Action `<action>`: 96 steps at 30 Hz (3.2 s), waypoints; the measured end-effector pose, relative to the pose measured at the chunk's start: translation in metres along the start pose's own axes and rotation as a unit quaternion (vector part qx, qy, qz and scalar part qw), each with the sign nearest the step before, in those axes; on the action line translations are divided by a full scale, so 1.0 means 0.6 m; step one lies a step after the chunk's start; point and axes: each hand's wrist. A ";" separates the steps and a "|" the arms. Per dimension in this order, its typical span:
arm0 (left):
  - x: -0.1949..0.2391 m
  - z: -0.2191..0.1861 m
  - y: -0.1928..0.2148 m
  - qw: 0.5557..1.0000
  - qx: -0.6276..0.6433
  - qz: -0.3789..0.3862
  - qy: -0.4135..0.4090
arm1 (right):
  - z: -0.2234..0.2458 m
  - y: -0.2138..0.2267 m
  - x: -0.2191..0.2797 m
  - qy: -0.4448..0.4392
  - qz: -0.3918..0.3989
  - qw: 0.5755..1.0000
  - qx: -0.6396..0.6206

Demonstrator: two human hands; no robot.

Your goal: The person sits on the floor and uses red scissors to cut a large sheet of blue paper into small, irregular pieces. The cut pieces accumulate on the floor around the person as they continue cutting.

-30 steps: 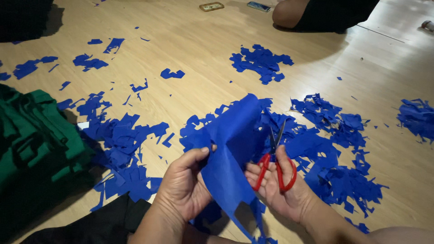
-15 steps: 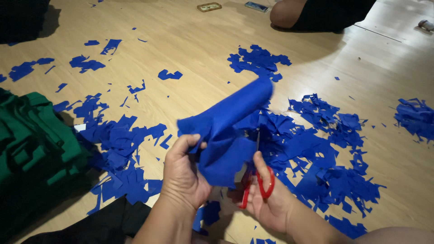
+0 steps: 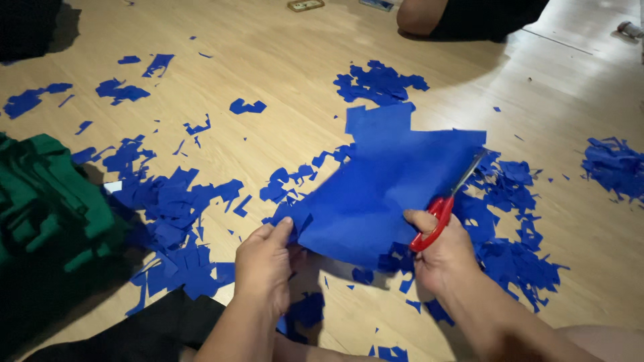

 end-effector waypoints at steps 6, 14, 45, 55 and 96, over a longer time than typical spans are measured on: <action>0.050 -0.018 -0.018 0.984 0.084 -0.052 0.151 | -0.046 0.042 -0.052 -0.016 -0.107 0.994 0.014; 0.037 0.087 -0.042 0.986 0.029 0.036 0.162 | -0.075 0.038 -0.055 -0.006 -0.087 0.996 -0.009; 0.000 0.000 -0.105 0.982 0.151 -0.111 0.018 | -0.045 0.026 -0.041 0.349 0.051 0.875 0.332; 0.020 -0.008 -0.099 0.999 0.031 -0.002 -0.026 | -0.031 0.015 -0.017 0.273 0.108 0.888 0.355; 0.080 0.034 -0.132 0.980 -0.036 0.060 0.184 | -0.036 0.041 -0.023 0.395 0.147 0.707 0.568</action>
Point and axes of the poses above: each hand's wrist, its own x-axis away from the middle knuckle, its own y-axis out of the back of the hand, z = x × y, and after that the axes turned 2 degrees about x, right-handed
